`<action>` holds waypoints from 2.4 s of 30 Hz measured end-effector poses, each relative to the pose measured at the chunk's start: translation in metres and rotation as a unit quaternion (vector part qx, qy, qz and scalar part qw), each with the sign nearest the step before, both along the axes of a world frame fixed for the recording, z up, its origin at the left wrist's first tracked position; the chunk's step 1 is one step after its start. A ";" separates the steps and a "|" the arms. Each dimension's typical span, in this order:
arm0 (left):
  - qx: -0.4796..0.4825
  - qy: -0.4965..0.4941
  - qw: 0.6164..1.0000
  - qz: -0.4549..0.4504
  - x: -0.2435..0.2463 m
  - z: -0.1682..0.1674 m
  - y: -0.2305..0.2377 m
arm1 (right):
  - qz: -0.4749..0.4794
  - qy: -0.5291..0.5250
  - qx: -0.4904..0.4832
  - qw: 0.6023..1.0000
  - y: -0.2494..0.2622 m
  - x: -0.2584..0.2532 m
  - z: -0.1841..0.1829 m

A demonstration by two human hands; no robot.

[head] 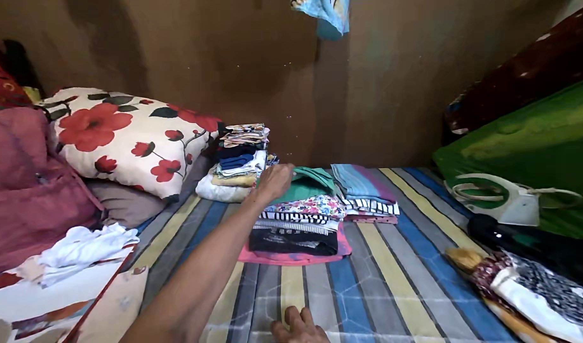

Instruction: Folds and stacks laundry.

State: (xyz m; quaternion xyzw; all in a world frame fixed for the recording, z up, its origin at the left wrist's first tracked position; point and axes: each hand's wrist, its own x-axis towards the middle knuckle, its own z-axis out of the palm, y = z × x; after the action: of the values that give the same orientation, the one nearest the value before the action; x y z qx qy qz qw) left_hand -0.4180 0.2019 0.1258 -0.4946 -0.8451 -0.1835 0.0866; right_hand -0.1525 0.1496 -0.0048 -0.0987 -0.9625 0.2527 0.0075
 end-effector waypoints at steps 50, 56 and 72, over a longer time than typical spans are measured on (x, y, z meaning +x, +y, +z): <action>0.112 -0.135 0.958 0.225 -0.013 -0.024 -0.027 | -0.005 -0.017 -0.011 1.000 0.006 -0.002 0.001; 0.127 -0.034 0.990 0.059 0.036 -0.016 0.024 | -0.006 0.015 0.001 1.000 0.003 0.001 -0.002; 0.034 -0.128 0.991 -0.032 0.010 -0.033 0.061 | -0.035 0.080 -0.034 0.996 -0.005 -0.005 -0.015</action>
State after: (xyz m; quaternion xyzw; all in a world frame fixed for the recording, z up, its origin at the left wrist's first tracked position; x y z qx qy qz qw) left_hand -0.4082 0.2633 0.0930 -0.4907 -0.8260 -0.2772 -0.0114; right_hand -0.1573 0.1447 -0.0201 -0.1116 -0.9457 0.2918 0.0896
